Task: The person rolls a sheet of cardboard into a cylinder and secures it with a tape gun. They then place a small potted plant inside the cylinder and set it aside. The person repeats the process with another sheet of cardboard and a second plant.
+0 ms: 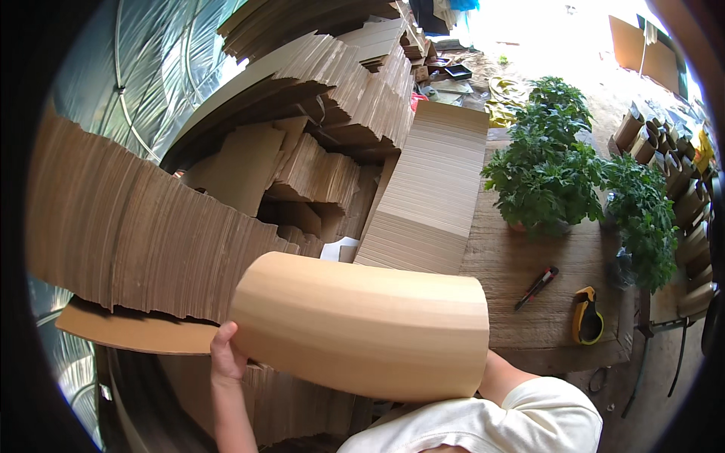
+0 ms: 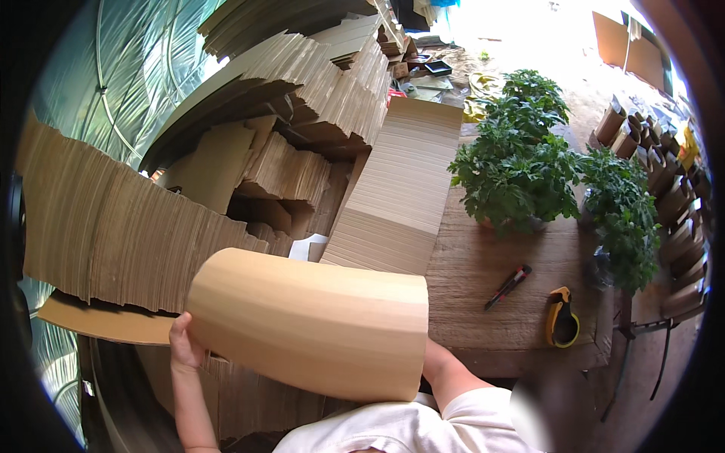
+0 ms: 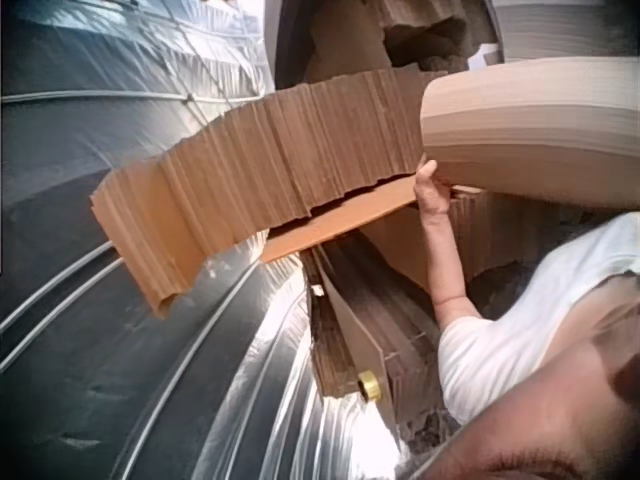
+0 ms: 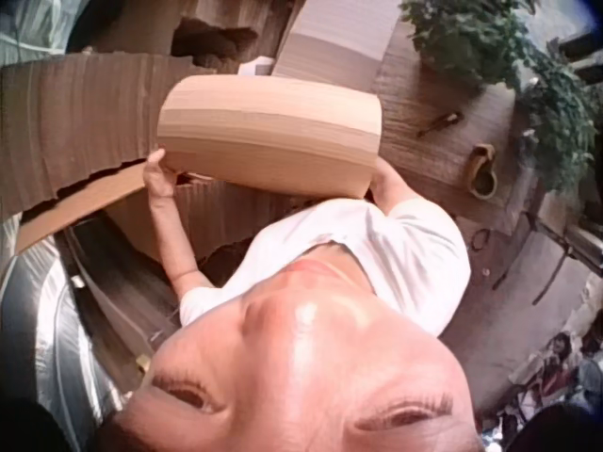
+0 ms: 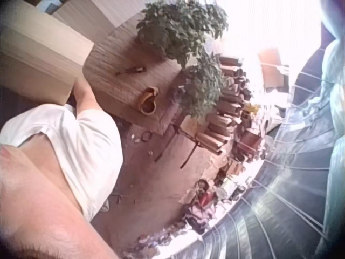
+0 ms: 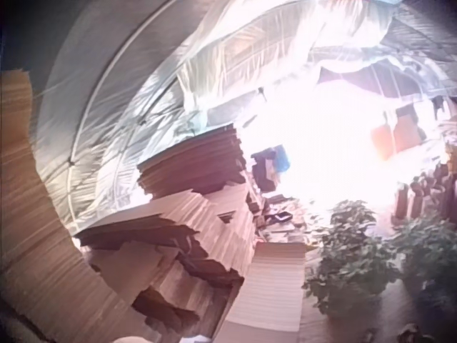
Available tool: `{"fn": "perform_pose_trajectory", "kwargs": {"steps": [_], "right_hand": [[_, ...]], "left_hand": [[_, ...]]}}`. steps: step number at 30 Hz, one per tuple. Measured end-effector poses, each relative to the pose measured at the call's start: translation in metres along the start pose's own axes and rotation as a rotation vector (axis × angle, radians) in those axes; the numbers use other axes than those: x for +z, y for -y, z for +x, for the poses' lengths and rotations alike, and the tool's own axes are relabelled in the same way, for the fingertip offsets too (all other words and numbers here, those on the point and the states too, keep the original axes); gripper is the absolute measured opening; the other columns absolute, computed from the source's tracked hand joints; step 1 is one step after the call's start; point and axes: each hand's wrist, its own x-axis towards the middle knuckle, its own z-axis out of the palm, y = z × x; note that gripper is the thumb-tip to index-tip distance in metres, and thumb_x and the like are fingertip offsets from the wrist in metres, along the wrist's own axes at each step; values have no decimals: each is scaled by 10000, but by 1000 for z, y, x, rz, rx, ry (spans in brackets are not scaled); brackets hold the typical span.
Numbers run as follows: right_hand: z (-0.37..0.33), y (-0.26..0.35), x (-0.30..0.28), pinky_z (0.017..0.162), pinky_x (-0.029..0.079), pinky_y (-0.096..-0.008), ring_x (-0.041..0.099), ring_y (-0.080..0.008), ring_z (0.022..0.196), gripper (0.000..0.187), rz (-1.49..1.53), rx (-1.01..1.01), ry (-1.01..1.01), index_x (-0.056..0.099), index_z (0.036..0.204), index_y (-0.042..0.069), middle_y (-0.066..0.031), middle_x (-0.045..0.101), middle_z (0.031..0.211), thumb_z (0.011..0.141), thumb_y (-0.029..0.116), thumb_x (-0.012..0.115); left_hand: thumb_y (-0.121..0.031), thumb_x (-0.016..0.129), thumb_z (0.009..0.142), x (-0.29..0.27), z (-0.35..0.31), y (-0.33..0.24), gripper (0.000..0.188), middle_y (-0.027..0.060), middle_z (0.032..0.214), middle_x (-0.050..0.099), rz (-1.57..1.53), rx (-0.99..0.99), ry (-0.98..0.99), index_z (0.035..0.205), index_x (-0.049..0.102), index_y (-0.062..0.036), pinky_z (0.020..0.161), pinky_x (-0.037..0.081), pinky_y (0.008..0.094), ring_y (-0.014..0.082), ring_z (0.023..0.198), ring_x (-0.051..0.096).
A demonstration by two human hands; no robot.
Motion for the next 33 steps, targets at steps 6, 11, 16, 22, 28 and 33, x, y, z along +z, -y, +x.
{"fn": "perform_pose_trajectory", "kwargs": {"steps": [6,11,16,22,28,33], "right_hand": [[37,-8,17,738,493,-469,595,-310,811,323,66,49,51,584,950,-28,-173,592,912,744,214,637],[61,14,16,749,491,-472,593,-314,820,344,153,1,105,580,972,-25,-174,590,929,734,215,649],[-2,42,43,781,489,-424,594,-285,849,338,-124,-401,-156,538,1062,4,-146,613,973,730,-9,597],[-136,95,70,760,476,-333,613,-241,876,342,-510,-1070,-104,547,1063,-5,-141,641,950,726,18,601],[-238,134,145,776,476,-380,619,-323,888,394,-964,-1376,-118,521,1128,34,-203,632,945,748,77,617],[-271,152,183,776,476,-416,604,-358,883,446,-1257,-1384,-223,502,1176,65,-211,628,925,752,98,635]], "left_hand": [[-352,753,688,-8,17,-53,649,70,1086,600,369,43,184,1168,514,14,880,420,299,170,993,559],[12,475,554,13,5,-55,531,45,1008,589,318,215,75,1081,535,2,857,419,280,161,955,553],[-50,400,608,-135,-31,22,342,43,890,570,82,89,-172,915,548,-22,791,424,305,180,818,531],[-195,339,811,-124,-55,142,375,93,1011,585,-373,-13,-468,1045,558,-2,813,446,346,236,950,544],[-432,279,922,-71,-34,199,528,96,1045,590,-380,-35,-377,1091,543,-7,822,464,366,241,953,568],[-497,238,929,-76,-28,293,579,92,1088,586,-438,-112,-350,1115,542,-41,825,469,364,239,978,572]]}}
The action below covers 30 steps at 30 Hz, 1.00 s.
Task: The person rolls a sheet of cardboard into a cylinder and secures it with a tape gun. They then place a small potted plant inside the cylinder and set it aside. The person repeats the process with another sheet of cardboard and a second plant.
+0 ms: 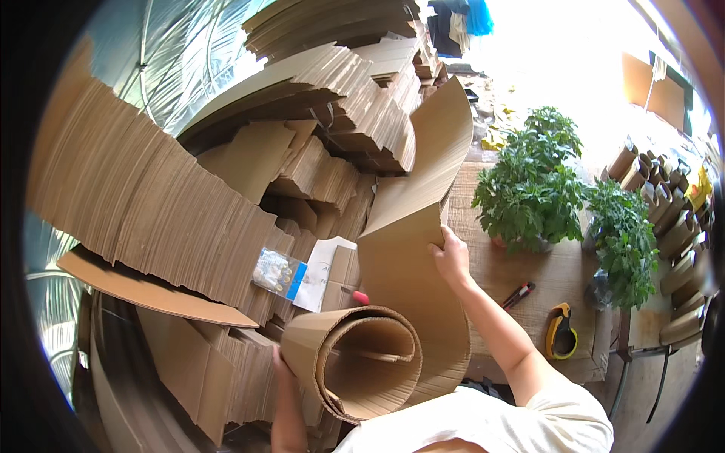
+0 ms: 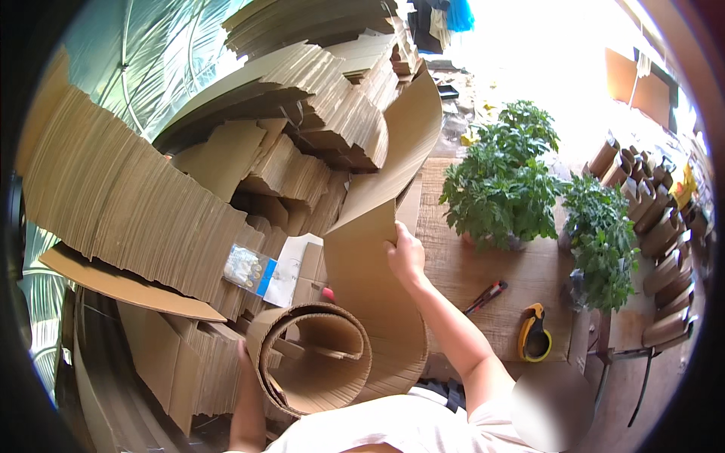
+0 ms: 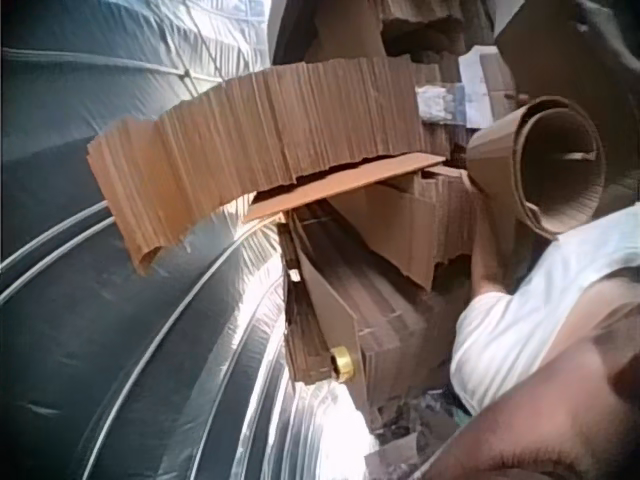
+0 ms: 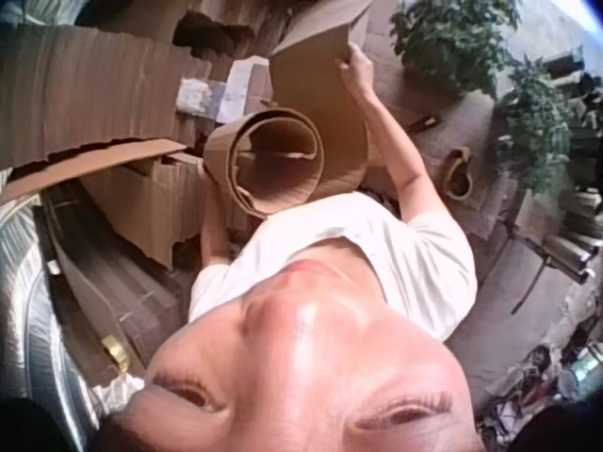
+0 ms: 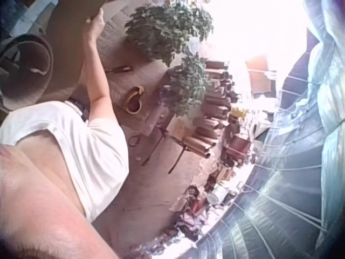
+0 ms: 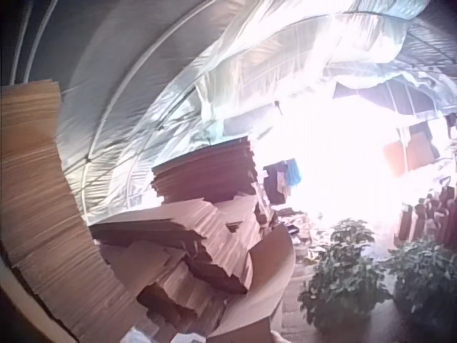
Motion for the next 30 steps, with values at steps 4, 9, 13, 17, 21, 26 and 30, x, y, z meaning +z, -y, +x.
{"fn": "perform_pose_trajectory", "kwargs": {"steps": [4,9,13,17,21,26,30], "right_hand": [[23,24,-13,767,472,-419,602,-359,868,390,-82,-185,-82,530,1125,68,-188,632,916,747,88,624],[128,21,-21,736,481,-346,623,-285,806,375,-152,-268,-144,566,1074,21,-166,642,881,705,66,611],[210,4,-20,813,472,-351,607,-300,922,472,-89,-292,-156,550,1131,11,-179,627,1000,684,119,658],[272,-8,-19,777,481,-306,624,-211,856,444,160,-266,-139,571,1119,23,-123,652,960,689,85,661],[298,38,2,738,481,-272,605,-138,801,435,243,-301,-102,570,1132,28,-73,653,913,704,62,648],[351,34,-8,691,477,-255,582,-105,754,390,535,-346,-71,562,1140,16,-59,643,883,760,87,614],[345,-63,-3,790,480,-351,616,-306,920,559,-246,86,-438,496,1190,-32,-230,607,1049,785,319,651]], "left_hand": [[-498,237,929,-2,-5,47,576,88,1092,585,-153,-53,-37,1123,540,-47,827,468,365,238,982,570],[-499,236,930,44,22,81,573,84,1096,584,-373,-30,5,1133,537,-56,828,468,366,237,988,568],[-500,236,930,97,49,88,571,81,1100,583,-519,85,94,1141,535,-62,830,467,366,236,993,566],[-482,225,939,129,100,94,533,61,1071,586,-540,141,133,1134,532,-92,815,468,381,214,965,565],[-458,247,942,144,138,64,502,61,1062,586,-609,201,157,1124,520,-78,802,469,382,212,951,567],[-396,320,932,155,190,21,426,50,1017,586,-400,461,247,1093,522,-58,777,474,384,213,937,568],[-372,367,913,140,197,19,390,50,992,585,-175,400,129,1079,532,-59,786,474,413,219,934,566]]}}
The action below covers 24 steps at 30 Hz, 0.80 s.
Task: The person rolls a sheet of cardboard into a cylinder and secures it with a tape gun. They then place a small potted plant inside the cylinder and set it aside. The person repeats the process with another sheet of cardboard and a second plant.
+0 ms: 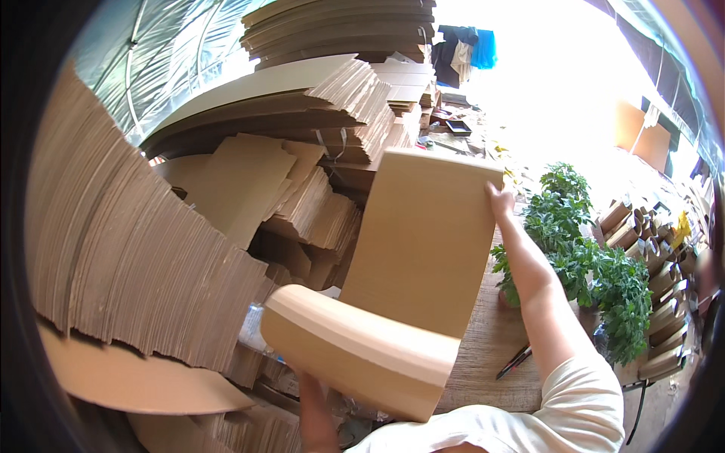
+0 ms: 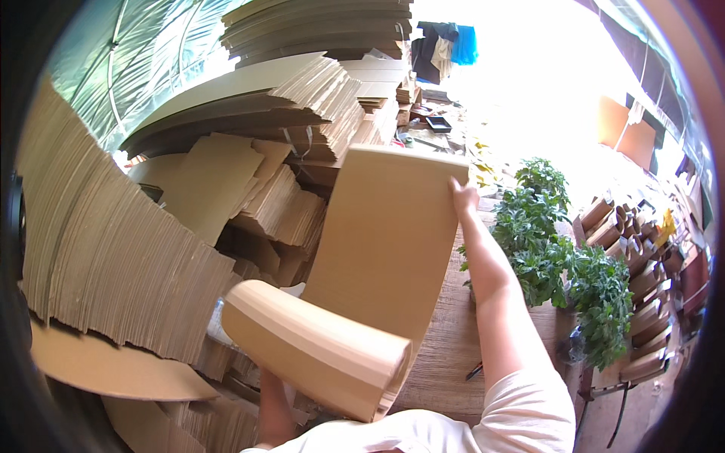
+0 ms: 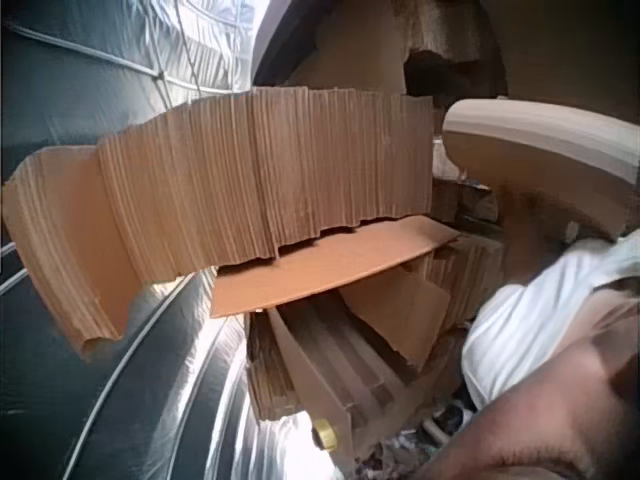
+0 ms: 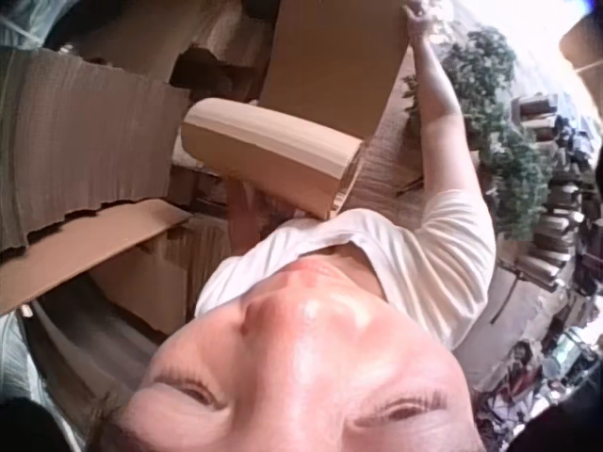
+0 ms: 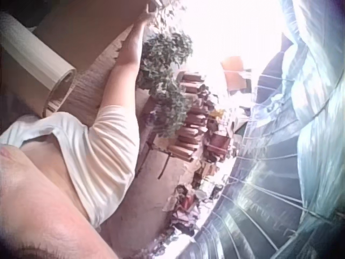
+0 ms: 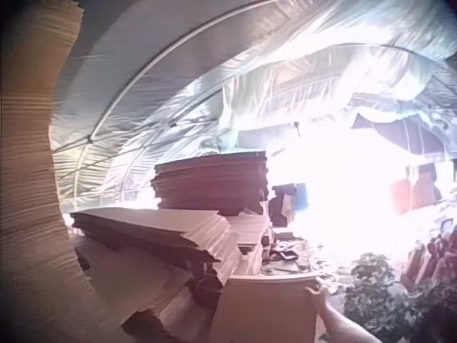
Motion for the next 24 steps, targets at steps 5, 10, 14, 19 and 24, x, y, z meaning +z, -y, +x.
{"fn": "perform_pose_trajectory", "kwargs": {"steps": [5,10,14,19,24], "right_hand": [[-53,-88,54,819,494,-381,591,-347,989,692,-433,374,339,365,1176,-59,-257,584,1051,661,246,712],[-178,-145,64,883,456,-416,555,-339,1047,678,-384,46,876,539,1118,-33,-254,568,1106,708,494,661],[-289,-142,-7,814,472,-398,603,-327,915,666,-360,395,1212,644,927,-9,-188,641,924,719,621,584],[-357,-162,-71,642,493,-344,630,-228,724,423,138,1026,983,659,849,10,-117,646,826,711,408,702],[-366,-130,-117,615,483,-332,620,-207,730,296,357,1142,632,641,910,-4,-87,638,836,725,213,718]], "left_hand": [[-357,478,851,-99,-23,41,368,75,949,584,158,-860,-96,1075,548,-73,816,461,507,275,956,557],[-493,519,783,-63,-33,47,541,158,1169,488,226,-1179,-93,1160,521,-105,888,378,624,437,1099,443],[-516,444,817,-71,-41,43,598,181,1263,445,220,-1299,-81,1255,460,-108,918,335,648,449,1172,397],[-374,438,863,-72,-70,51,473,166,1259,472,-144,-1193,33,1235,478,-86,914,364,606,388,1153,442],[-309,476,865,-78,-98,74,366,134,1115,575,-177,-1032,-31,1153,549,-97,868,423,557,322,1079,511]]}}
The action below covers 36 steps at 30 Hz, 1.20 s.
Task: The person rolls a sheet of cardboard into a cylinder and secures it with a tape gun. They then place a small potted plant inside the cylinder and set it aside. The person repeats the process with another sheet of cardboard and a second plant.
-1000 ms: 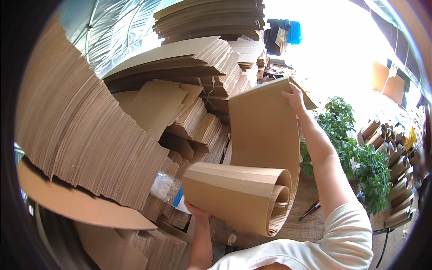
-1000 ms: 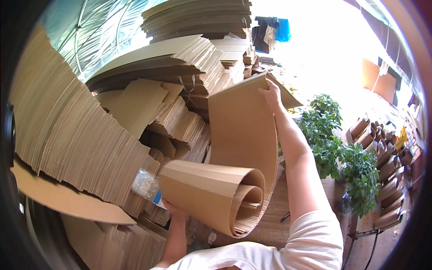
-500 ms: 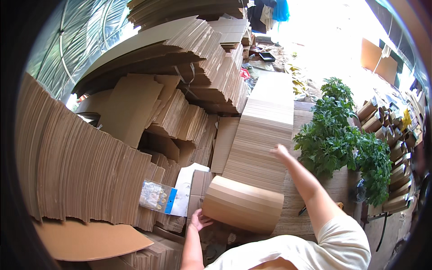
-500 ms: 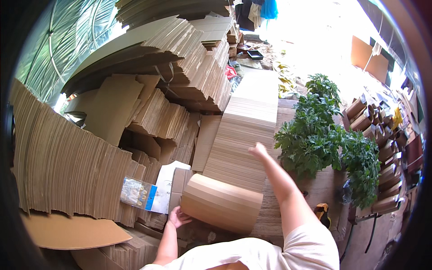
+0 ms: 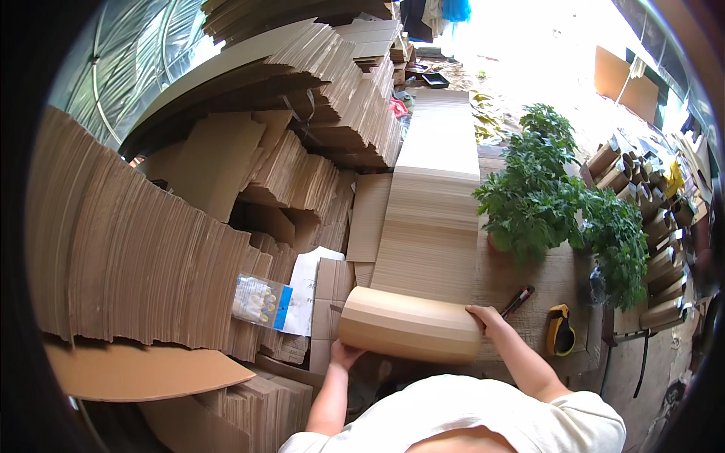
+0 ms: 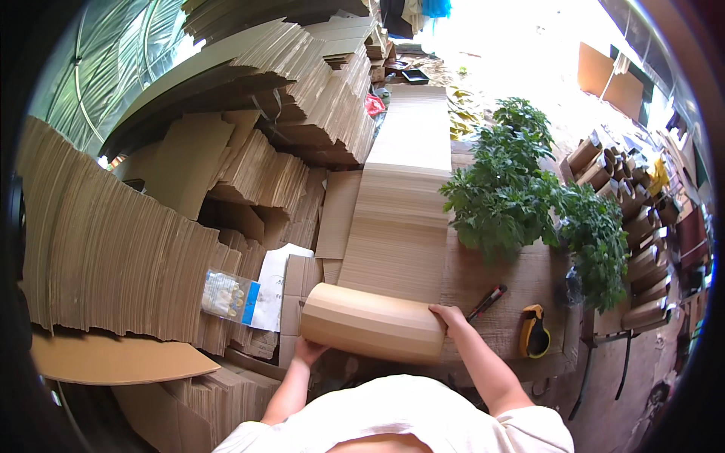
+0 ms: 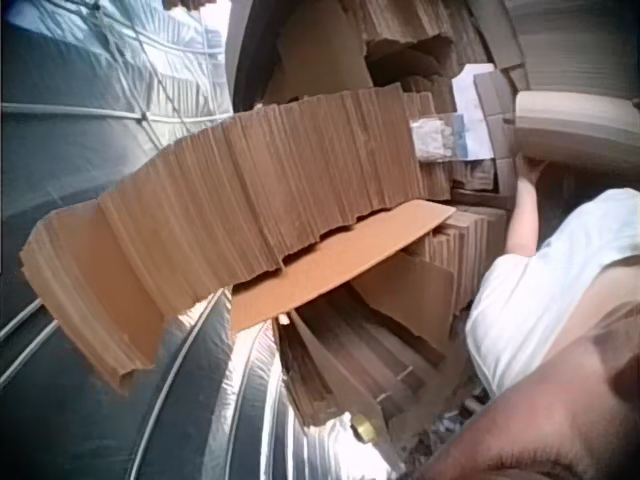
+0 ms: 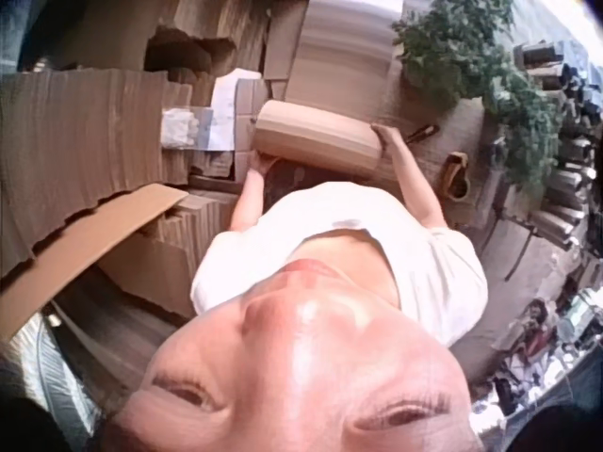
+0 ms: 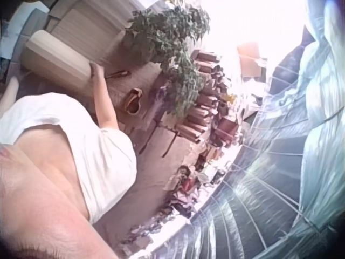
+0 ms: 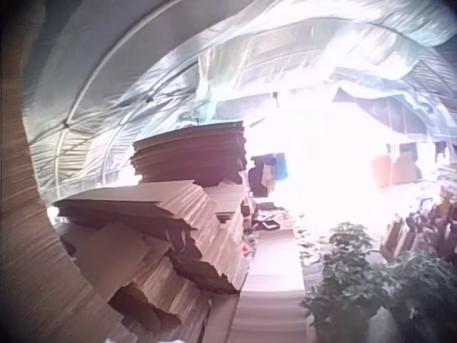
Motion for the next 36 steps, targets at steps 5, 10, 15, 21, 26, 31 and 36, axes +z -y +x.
{"fn": "perform_pose_trajectory", "kwargs": {"steps": [5,10,15,21,26,31,36], "right_hand": [[-49,11,-20,697,484,-305,605,-157,806,272,30,-225,139,644,947,0,-57,646,859,745,165,721],[-131,57,26,836,411,-279,476,-138,1052,262,156,-1142,379,668,946,14,-58,526,1111,701,85,727],[-147,29,19,858,417,-289,467,-173,1114,273,515,-677,460,628,878,29,-58,499,1192,641,-101,587],[-56,-92,17,825,443,-306,521,-289,1071,408,-363,-789,437,535,1139,22,-166,547,1161,731,5,530],[-10,-143,-1,858,433,-410,496,-402,1032,413,-1264,-1164,536,534,1132,14,-236,525,1149,722,49,563],[11,-163,-4,749,483,-406,609,-373,831,249,-1016,-785,309,623,937,-21,-207,645,873,732,118,605],[71,-150,-7,689,504,-345,612,-167,859,308,301,-232,258,586,1099,91,-74,641,1008,840,258,582]], "left_hand": [[-362,553,842,15,33,6,348,53,1021,601,-12,239,79,1103,566,-132,742,508,404,212,931,577],[-255,616,835,29,82,-101,346,33,940,620,-9,462,742,1115,524,-75,676,537,323,172,820,616],[-420,457,906,103,22,-116,504,101,1223,486,368,7,184,1261,392,-68,892,434,463,253,1094,490],[-570,450,822,-8,-14,-99,619,96,1324,393,125,-43,126,1308,371,-195,940,300,603,344,1177,397],[-618,442,794,30,-89,-59,657,77,1379,342,480,137,-150,1306,403,-209,973,179,637,314,1290,271],[-337,529,902,47,-114,-20,378,41,1053,592,1009,500,142,1147,531,-49,939,361,349,138,1034,511],[-313,595,859,17,-113,47,306,58,950,621,873,350,-165,1030,555,-62,819,424,308,155,910,579]]}}
